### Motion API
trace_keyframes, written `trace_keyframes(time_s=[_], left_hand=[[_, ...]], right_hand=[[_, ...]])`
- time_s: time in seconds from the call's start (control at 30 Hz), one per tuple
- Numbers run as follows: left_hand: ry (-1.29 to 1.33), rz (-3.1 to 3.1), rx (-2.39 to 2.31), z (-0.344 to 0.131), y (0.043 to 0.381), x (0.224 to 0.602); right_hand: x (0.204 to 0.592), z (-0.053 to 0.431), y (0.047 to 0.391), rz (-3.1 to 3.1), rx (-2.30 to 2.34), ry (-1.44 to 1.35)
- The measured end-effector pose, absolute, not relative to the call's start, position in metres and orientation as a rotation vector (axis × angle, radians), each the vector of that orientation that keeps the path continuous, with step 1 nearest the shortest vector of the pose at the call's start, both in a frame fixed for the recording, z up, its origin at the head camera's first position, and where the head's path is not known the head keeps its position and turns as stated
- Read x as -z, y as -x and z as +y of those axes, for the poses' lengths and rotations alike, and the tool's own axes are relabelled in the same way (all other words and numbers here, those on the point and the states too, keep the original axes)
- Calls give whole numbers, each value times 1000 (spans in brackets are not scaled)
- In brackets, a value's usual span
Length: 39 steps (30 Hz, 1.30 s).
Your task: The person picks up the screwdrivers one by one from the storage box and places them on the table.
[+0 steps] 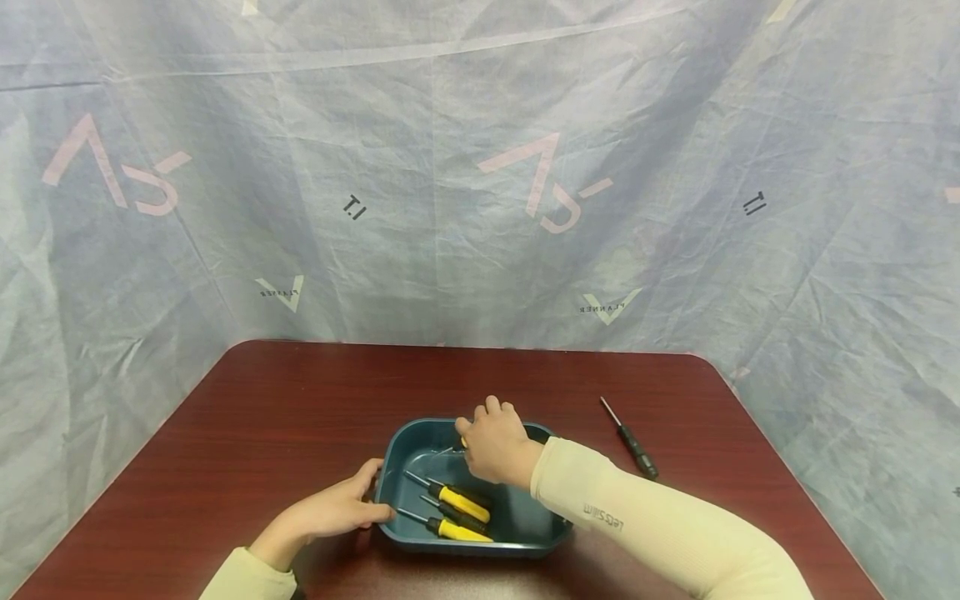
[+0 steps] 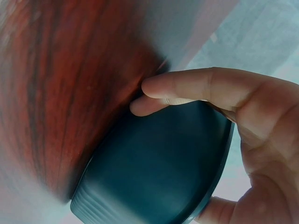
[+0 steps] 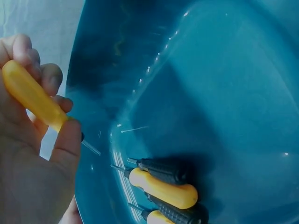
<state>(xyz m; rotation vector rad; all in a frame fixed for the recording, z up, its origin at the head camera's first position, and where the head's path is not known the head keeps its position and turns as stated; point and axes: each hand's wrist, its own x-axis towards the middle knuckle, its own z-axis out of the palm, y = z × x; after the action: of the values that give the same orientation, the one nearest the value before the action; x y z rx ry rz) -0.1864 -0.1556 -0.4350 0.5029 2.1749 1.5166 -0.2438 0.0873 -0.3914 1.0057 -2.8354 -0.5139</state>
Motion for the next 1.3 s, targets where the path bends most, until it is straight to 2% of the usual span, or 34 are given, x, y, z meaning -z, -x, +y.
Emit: trace_keyframes(time_s=[0.73,1.3], left_hand=[[-487,2241,-1473,-154,185,436],[-487,2236,-1474,-154,187,437]], right_hand=[[386,109,248,-2668,408,-968],[376,128,257,-2755,346,-800]])
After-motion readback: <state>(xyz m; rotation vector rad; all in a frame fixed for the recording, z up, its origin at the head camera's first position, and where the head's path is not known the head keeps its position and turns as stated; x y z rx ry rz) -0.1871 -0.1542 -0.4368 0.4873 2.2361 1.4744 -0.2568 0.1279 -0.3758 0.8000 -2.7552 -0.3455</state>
